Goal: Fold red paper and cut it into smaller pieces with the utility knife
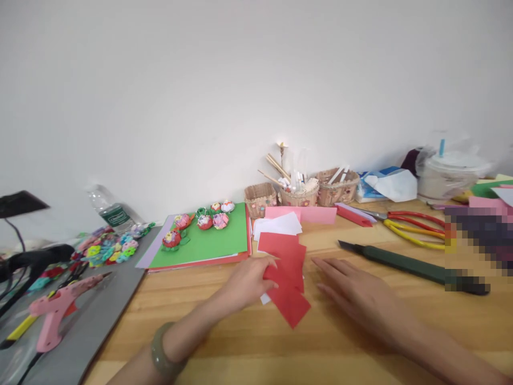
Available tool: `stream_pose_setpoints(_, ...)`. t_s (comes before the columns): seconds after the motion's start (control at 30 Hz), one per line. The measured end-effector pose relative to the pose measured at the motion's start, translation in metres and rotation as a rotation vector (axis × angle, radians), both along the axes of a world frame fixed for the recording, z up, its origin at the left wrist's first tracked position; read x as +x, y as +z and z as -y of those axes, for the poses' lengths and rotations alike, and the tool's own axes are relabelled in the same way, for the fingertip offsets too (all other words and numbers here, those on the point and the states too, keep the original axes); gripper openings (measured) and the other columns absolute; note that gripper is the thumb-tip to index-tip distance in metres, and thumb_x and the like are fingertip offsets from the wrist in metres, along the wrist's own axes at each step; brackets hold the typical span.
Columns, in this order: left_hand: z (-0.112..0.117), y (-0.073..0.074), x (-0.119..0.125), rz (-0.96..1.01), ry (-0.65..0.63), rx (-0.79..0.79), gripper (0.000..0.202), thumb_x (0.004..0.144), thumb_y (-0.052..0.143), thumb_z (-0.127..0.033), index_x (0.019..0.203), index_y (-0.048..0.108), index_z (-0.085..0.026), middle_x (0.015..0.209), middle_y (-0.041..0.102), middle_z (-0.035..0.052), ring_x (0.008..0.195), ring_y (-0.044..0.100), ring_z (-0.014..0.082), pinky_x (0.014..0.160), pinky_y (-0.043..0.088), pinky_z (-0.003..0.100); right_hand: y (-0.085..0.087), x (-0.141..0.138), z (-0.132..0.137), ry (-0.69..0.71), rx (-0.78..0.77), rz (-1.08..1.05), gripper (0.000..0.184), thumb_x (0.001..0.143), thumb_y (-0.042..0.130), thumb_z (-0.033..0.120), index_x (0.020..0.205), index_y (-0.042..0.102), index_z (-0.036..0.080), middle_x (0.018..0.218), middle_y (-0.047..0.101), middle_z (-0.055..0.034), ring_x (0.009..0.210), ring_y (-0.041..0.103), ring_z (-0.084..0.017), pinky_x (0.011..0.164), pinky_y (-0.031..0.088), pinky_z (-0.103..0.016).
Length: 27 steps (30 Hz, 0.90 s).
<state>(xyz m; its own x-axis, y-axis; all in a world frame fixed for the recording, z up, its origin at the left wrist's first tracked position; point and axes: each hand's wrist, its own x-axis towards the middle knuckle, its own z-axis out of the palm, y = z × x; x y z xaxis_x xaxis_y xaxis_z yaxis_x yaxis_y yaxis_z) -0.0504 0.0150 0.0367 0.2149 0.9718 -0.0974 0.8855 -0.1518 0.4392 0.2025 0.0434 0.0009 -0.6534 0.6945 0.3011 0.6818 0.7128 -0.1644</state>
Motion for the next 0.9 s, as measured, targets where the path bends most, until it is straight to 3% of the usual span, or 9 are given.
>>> stream_pose_setpoints(0.1, -0.014, 0.008, 0.001, -0.003, 0.175, 0.113, 0.026, 0.084, 0.058, -0.028, 0.108, 0.057, -0.02, 0.094, 0.067, 0.0046, 0.088, 0.063, 0.0243, 0.077, 0.047, 0.035, 0.003, -0.011, -0.016, -0.029, -0.044, -0.042, 0.044, 0.093, 0.036, 0.035, 0.129, 0.052, 0.015, 0.122, 0.061, -0.0149, 0.108, 0.058, -0.026, 0.09, 0.048, -0.044)
stream_pose_setpoints(0.17, -0.02, 0.01, -0.002, -0.047, 0.192, 0.187, 0.047, 0.08, 0.062, -0.026, 0.124, 0.048, -0.019, 0.116, 0.06, 0.0101, 0.108, 0.056, 0.0281, 0.09, 0.044, 0.041, 0.004, -0.014, -0.031, -0.065, -0.076, -0.074, 0.046, 0.092, 0.037, 0.037, 0.131, 0.049, 0.016, 0.124, 0.059, -0.0157, 0.109, 0.057, -0.028, 0.088, 0.048, -0.047)
stream_pose_setpoints(0.27, -0.017, 0.005, -0.009, -0.085, 0.016, 0.135, 0.088, 0.071, 0.073, -0.031, 0.143, 0.024, -0.021, 0.148, 0.03, 0.0152, 0.137, 0.025, 0.0317, 0.108, 0.028, 0.047, 0.003, -0.023, -0.046, -0.072, -0.114, -0.086, 0.052, 0.09, 0.041, 0.043, 0.135, 0.044, 0.016, 0.128, 0.055, -0.0157, 0.113, 0.054, -0.028, 0.089, 0.047, -0.046)
stream_pose_setpoints(0.37, -0.01, -0.005, -0.011, -0.127, -0.179, -0.068, 0.119, 0.059, 0.081, -0.044, 0.148, 0.005, -0.021, 0.155, 0.001, 0.0178, 0.141, -0.002, 0.0355, 0.111, 0.015, 0.057, -0.002, -0.04, -0.05, -0.054, -0.158, -0.084, 0.07, 0.081, 0.053, 0.053, 0.137, 0.04, 0.012, 0.13, 0.053, -0.0195, 0.117, 0.051, -0.031, 0.092, 0.045, -0.048)
stream_pose_setpoints(0.43, -0.009, -0.01, -0.01, -0.182, -0.164, -0.099, 0.129, 0.053, 0.083, -0.048, 0.148, 0.0, -0.021, 0.154, -0.007, 0.0198, 0.14, -0.009, 0.0374, 0.109, 0.01, 0.062, -0.006, -0.052, -0.048, -0.032, -0.182, -0.079, 0.081, 0.074, 0.061, 0.054, 0.138, 0.039, 0.009, 0.131, 0.051, -0.0215, 0.12, 0.048, -0.032, 0.094, 0.043, -0.048)
stream_pose_setpoints(0.57, -0.023, -0.016, -0.006, -0.235, 0.0, 0.059, 0.129, 0.054, 0.085, -0.044, 0.148, 0.0, -0.023, 0.154, -0.003, 0.0213, 0.139, -0.009, 0.0379, 0.107, 0.006, 0.066, -0.012, -0.064, -0.05, -0.013, -0.196, -0.073, 0.083, 0.069, 0.066, 0.039, 0.14, 0.034, 0.01, 0.129, 0.052, -0.0205, 0.12, 0.048, -0.031, 0.095, 0.043, -0.046)
stream_pose_setpoints(0.73, -0.057, -0.019, -0.005, -0.22, 0.056, 0.222, 0.098, 0.074, 0.072, -0.028, 0.147, 0.007, -0.021, 0.154, 0.005, 0.0197, 0.141, 0.0, 0.0336, 0.11, 0.01, 0.06, -0.005, -0.061, -0.073, -0.052, -0.146, -0.088, 0.074, 0.077, 0.052, 0.025, 0.144, 0.023, 0.014, 0.125, 0.05, -0.0203, 0.105, 0.057, -0.03, 0.078, 0.05, -0.043)
stream_pose_setpoints(0.9, -0.078, -0.013, -0.008, -0.027, 0.127, 0.179, 0.088, 0.075, 0.07, -0.032, 0.144, 0.018, -0.013, 0.15, 0.022, 0.0221, 0.139, 0.022, 0.0345, 0.109, 0.028, 0.05, 0.006, -0.057, -0.093, -0.102, -0.054, -0.122, 0.068, 0.082, 0.044, 0.02, 0.145, 0.02, 0.019, 0.135, 0.04, -0.0193, 0.121, 0.045, -0.034, 0.092, 0.042, -0.05)
